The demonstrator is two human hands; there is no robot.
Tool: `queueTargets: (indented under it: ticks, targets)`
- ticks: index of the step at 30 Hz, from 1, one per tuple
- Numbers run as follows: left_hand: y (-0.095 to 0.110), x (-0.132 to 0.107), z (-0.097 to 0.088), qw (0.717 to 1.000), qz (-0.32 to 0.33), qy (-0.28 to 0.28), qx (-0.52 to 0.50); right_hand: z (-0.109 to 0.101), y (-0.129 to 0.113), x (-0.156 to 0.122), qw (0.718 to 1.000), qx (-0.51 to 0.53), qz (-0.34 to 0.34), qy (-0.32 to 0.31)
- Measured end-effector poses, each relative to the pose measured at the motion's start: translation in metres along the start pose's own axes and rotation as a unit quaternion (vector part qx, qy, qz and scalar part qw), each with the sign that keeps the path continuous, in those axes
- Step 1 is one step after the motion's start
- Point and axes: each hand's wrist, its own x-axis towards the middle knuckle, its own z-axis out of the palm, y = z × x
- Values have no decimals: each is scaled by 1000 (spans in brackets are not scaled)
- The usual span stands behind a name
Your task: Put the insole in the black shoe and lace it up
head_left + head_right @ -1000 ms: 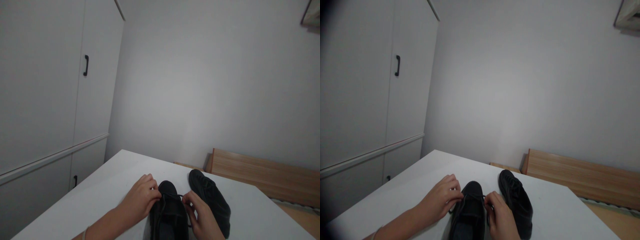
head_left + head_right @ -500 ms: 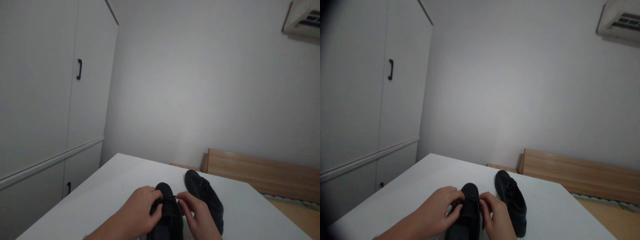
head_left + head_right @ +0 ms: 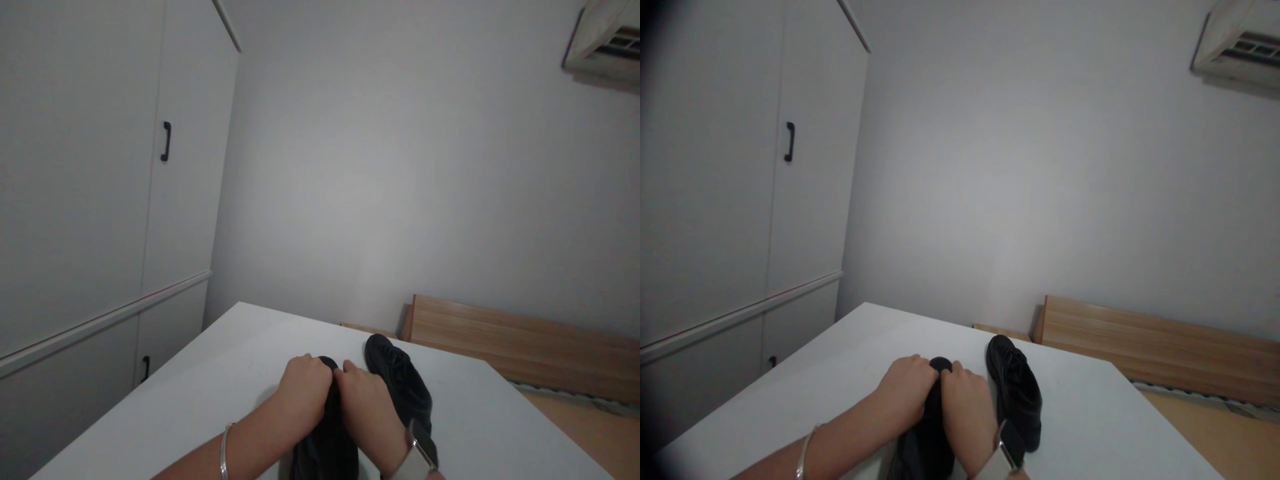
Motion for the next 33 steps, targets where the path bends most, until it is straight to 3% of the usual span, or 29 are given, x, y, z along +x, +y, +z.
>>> queueTargets:
  ticks: [3,5,7,9,11,13,17,22,24,29,33]
  targets:
    - [1,-1,-20,999,-22,31,1,-9,5,6,994,89,-17,58]
    - [1,-1,-46,990,-20,117,-77,-23,10,8,973,198,-19,114]
    - [3,-2,-76,944,-8,251,-214,-45,14,7,920,345,-21,184]
    - [6,-2,-103,885,-3,337,-321,-71,15,4,833,487,-35,260]
    - [12,0,-120,844,0,346,-409,-95,12,0,770,543,-53,332]
    - [21,2,-125,823,6,317,-472,-111,6,-2,741,568,-64,353]
    - [36,7,-116,787,37,252,-563,-117,-6,-1,739,602,-92,288]
    - [37,9,-110,739,42,182,-648,-109,-4,3,807,438,-100,383]
    - [35,7,-110,733,51,172,-656,-106,-2,4,799,471,-105,359]
    - [32,3,-112,754,64,189,-626,-94,0,7,729,631,-120,238]
    - [33,3,-113,777,71,198,-593,-90,-1,8,738,634,-111,200]
